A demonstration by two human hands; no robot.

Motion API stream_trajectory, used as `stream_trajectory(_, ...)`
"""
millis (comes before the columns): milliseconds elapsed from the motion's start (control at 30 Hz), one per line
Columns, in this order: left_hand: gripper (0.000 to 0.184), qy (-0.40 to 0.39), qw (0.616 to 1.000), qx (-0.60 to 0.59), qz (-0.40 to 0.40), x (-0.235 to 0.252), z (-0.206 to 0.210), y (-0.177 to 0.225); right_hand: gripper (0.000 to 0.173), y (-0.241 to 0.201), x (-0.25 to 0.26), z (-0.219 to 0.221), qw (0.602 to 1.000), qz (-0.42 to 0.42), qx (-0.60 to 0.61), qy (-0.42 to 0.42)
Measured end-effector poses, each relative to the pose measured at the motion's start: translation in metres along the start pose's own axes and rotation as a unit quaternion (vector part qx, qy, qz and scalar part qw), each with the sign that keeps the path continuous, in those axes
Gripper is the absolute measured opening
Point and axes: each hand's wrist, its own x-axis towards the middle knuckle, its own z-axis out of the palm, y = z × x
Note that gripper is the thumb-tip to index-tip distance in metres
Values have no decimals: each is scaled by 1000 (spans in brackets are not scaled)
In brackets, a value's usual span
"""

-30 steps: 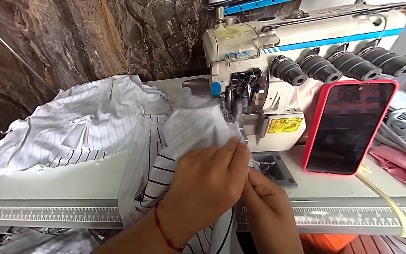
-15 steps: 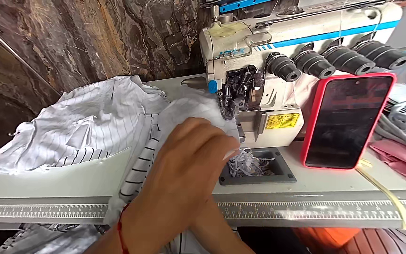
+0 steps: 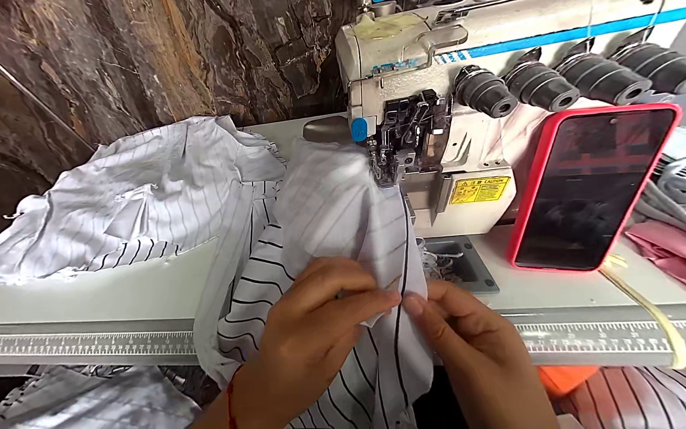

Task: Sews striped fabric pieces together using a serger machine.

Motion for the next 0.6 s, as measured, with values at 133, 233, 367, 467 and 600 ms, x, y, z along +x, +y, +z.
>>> stream_trajectory(133, 7, 2, 1000, -9, 3, -8, 12, 9, 12, -9, -9, -8, 999, 18, -10, -36)
stream_trajectory(233, 11, 14, 999, -24, -17, -16, 18, 9, 14, -13, -14, -11, 998, 17, -38, -37)
stream_trajectory(367, 12, 62, 996, -52, -41, -25, 21, 14, 12, -16, -19, -14, 997, 22, -51, -47)
stream_trajectory(467, 12, 55, 998, -4, -1, -23, 20, 31, 11, -22, -23, -15, 996, 12, -65, -56)
stream_trajectory(600, 18, 36, 999, 20, 33, -27, 23, 29, 16, -27, -24, -19, 995, 27, -56, -84)
